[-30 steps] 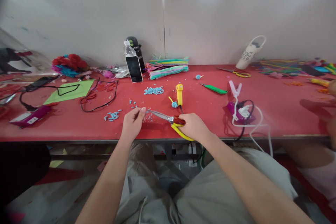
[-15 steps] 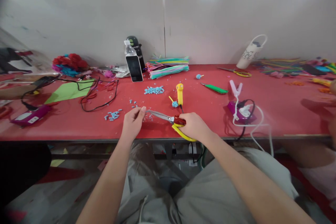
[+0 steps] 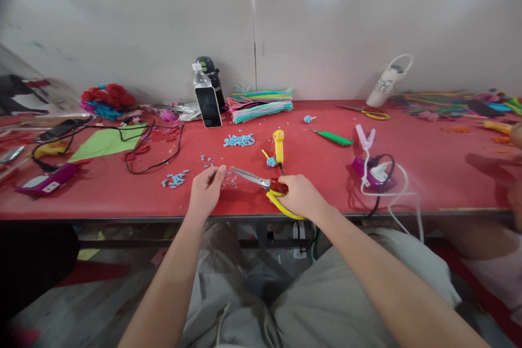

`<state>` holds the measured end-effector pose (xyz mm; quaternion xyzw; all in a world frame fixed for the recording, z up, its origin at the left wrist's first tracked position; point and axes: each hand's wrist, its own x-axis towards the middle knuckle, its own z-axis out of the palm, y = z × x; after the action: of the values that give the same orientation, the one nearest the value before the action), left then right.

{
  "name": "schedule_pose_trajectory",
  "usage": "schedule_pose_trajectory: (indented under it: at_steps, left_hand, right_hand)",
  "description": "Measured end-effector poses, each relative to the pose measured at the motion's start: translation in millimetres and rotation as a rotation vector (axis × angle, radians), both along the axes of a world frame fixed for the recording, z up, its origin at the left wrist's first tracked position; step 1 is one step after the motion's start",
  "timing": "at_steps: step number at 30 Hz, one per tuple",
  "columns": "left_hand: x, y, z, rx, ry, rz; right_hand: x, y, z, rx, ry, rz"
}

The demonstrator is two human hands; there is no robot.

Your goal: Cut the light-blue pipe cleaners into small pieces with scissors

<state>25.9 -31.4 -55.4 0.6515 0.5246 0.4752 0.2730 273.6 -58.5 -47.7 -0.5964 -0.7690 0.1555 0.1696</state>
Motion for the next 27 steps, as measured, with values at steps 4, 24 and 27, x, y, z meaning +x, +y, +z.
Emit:
schedule_pose_trajectory:
  at_steps: [4, 24, 27]
  left_hand:
    - [0.5, 0.1, 0.0, -0.008, 0.004, 0.011]
    - [0.8, -1.1, -0.6, 0.006, 0.01, 0.013]
    - [0.6, -0.8, -0.4, 0.004, 0.009, 0.017]
  right_hand:
    - [0.5, -0.1, -0.7, -0.003, 0.003, 0.012]
    - [-2.5, 0.7, 0.8, -0.011, -0.016, -0.01]
    - [-2.3, -0.3, 1.1, -0.012, -0.014, -0.008]
